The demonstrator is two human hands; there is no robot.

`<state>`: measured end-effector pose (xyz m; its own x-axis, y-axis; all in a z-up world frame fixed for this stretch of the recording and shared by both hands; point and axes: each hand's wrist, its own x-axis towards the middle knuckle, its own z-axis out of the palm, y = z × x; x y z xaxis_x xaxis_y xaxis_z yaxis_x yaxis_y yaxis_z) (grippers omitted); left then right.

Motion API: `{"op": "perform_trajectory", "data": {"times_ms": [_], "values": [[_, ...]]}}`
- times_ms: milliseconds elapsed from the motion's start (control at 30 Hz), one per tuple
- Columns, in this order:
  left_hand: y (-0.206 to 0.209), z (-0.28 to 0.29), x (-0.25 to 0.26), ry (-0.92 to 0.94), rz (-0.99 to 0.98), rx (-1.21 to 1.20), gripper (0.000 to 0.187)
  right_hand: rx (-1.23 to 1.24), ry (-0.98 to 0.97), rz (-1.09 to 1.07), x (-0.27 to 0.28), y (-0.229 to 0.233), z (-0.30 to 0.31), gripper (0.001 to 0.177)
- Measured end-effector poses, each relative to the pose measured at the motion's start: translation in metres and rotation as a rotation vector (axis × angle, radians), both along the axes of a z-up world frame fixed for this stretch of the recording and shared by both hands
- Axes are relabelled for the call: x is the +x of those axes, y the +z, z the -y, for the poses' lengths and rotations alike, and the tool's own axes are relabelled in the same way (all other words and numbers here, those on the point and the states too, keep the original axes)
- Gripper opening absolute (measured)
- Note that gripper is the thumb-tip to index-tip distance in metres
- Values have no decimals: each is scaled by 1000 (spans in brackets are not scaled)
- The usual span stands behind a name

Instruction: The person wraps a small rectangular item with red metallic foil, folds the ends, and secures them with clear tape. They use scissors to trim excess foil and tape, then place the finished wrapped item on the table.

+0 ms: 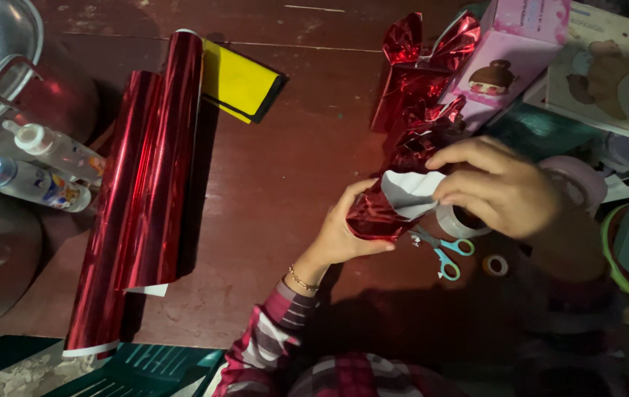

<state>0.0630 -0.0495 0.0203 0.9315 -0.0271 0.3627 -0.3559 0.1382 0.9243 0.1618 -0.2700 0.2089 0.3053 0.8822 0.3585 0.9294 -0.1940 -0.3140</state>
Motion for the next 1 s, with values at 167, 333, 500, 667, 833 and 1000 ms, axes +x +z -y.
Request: {"op": "perform_trajectory", "data": {"times_ms": [167, 333, 500, 667, 833, 1000], "values": [[6, 1, 0, -95, -62, -105, 99, -112, 43, 145, 4, 13, 8, 15], [-3, 9, 2, -87, -30, -143, 91, -167, -33, 39, -2, 14, 15, 17], [-16, 11, 1, -68, -81, -163, 79, 101, 12, -202, 11, -8, 22, 43], [-11, 9, -2, -7, -25, -257, 62, 276, -102, -385, -2, -72, 13, 53], [-9, 0, -4, 155, 42, -183, 39, 401, -223, -852, -16, -135, 8, 39], [-11, 1, 0, 269, -45, -246, 22, 514, -482, -756, -22, -163, 7, 20]]}}
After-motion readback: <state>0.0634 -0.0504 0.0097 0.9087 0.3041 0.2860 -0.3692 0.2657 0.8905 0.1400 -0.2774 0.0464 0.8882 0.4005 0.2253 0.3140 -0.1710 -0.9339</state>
